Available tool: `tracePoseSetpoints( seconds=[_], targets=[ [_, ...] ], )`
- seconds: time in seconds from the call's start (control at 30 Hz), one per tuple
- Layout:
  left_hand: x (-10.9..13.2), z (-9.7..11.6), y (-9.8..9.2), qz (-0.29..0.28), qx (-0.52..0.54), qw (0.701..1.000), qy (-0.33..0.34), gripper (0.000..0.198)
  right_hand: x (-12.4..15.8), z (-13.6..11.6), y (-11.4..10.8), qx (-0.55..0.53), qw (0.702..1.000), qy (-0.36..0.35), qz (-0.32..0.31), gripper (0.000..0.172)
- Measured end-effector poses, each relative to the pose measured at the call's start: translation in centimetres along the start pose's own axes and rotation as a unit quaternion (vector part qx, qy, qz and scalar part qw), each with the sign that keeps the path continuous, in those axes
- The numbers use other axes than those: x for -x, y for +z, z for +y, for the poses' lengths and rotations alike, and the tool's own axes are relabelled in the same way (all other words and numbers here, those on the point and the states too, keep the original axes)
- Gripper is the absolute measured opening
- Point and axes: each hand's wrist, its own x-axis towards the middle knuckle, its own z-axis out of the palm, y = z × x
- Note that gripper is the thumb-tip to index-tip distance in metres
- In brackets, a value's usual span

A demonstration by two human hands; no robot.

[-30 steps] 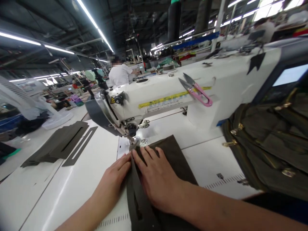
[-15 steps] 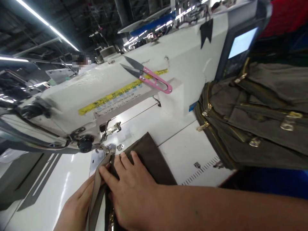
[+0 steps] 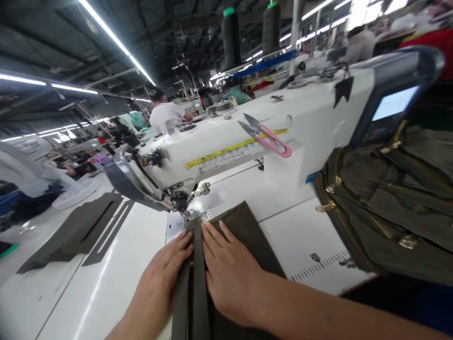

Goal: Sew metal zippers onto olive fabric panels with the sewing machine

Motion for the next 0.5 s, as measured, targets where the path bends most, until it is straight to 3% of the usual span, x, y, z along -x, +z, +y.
tracePoseSetpoints(
  seconds=[0.13,0.5],
  targets=[
    [0.3,0.2,0.1,-0.004,0.015,0.999,-0.044,0.033,0.0,0.1,0.0,0.023,1.0,-0.013,-0.014,0.049],
    [0.1,-0.5,0.5,-0.023,0.025,0.999,-0.032,0.038,-1.1,0.5,0.4,0.086,0.995,-0.052,0.003,0.051]
  ],
)
